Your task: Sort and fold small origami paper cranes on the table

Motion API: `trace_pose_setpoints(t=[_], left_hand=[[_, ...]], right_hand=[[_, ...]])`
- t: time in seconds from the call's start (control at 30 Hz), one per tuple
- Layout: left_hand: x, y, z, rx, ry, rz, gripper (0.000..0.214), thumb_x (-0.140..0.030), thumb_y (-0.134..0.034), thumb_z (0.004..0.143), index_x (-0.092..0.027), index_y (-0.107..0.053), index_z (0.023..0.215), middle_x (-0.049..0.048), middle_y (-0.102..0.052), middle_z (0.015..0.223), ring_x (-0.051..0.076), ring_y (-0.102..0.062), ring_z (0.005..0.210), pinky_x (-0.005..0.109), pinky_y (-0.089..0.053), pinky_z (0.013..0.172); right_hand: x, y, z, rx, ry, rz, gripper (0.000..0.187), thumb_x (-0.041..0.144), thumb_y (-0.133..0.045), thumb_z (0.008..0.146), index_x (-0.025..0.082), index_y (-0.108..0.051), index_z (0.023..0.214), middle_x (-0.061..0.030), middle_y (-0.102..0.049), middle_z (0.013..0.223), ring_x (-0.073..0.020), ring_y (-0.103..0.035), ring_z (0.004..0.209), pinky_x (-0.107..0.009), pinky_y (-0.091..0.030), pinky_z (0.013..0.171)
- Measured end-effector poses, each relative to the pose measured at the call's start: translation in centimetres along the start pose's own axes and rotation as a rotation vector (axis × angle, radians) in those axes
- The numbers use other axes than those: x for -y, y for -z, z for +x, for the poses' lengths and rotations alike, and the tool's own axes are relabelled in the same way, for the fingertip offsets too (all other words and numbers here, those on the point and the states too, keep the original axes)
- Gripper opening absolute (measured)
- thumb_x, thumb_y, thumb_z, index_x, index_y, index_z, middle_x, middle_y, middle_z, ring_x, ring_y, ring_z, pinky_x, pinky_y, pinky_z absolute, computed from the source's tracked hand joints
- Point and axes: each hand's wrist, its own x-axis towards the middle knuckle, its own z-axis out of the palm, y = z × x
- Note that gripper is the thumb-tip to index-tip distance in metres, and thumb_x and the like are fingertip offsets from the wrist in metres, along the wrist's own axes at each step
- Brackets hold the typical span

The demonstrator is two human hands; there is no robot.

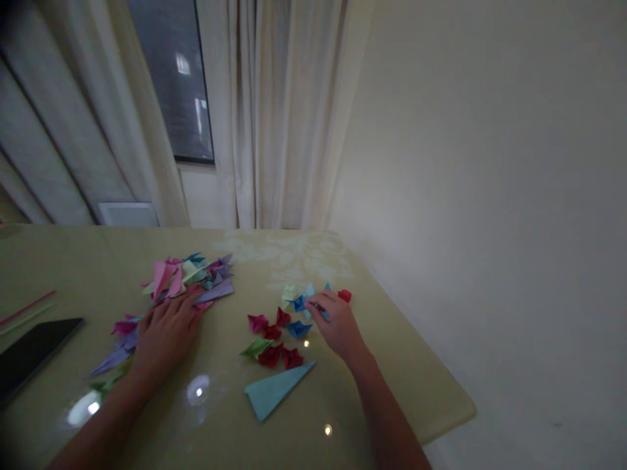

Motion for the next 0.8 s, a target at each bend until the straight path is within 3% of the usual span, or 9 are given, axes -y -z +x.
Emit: trace_pose_setpoints(t=[0.13,0.3,0.43,0.63,0.8], left_hand=[[0.0,0.0,-0.2,0.084,0.008,0.079,0.044,-0.028,-0.038,0.104,-0.015,-0.067,0.135,0.0198,-0.070,0.133,0.038,-0.058,0.127,0.057,-0.043,0.105],[-0.1,0.0,0.2,0.136,-0.039,0.105,0.035,-0.023,-0.042,0.102,-0.018,-0.076,0.111,0.0176,-0.072,0.126,0.038,-0.060,0.123,0.055,-0.044,0.100],[-0.2,0.3,0.3,0.100,-0.011,0.028,0.034,-0.025,-0.043,0.103,-0.020,-0.077,0.105,0.0142,-0.075,0.121,0.036,-0.064,0.118,0.053,-0.043,0.100],[-1.0,1.2,0.6,-0.100,0.036,-0.169,0.033,-0.032,-0.044,0.106,-0.022,-0.073,0.120,0.0112,-0.077,0.126,0.032,-0.067,0.115,0.048,-0.041,0.102],[-1.5,1.2,0.5,-0.234,-0.039,-0.196,0.029,-0.032,-0.047,0.106,-0.019,-0.073,0.111,0.0109,-0.079,0.122,0.032,-0.069,0.112,0.046,-0.041,0.100]], right_hand=[[-0.6,1.6,-4.7,-0.017,-0.123,-0.057,0.022,0.038,-0.064,0.102,0.023,-0.078,0.096,-0.0059,-0.075,0.087,-0.0196,-0.069,0.073,-0.030,-0.056,0.070],[-1.8,1.4,-10.0,-0.148,-0.338,-0.047,0.032,0.050,-0.065,0.098,0.021,-0.079,0.096,-0.0086,-0.079,0.087,-0.0222,-0.071,0.071,-0.031,-0.058,0.067],[-2.1,0.7,-10.5,-0.164,-0.447,0.002,0.035,0.050,-0.062,0.097,0.019,-0.080,0.097,-0.0116,-0.081,0.093,-0.0252,-0.074,0.078,-0.033,-0.059,0.069],[-2.4,-0.2,-9.7,-0.096,-0.434,-0.001,0.033,0.040,-0.061,0.092,0.017,-0.079,0.109,-0.0122,-0.080,0.099,-0.0247,-0.074,0.081,-0.037,-0.061,0.077],[-2.3,-0.4,-9.9,-0.096,-0.398,-0.050,0.032,0.032,-0.058,0.093,0.018,-0.075,0.117,-0.0114,-0.074,0.108,-0.0199,-0.071,0.075,-0.034,-0.061,0.075]])
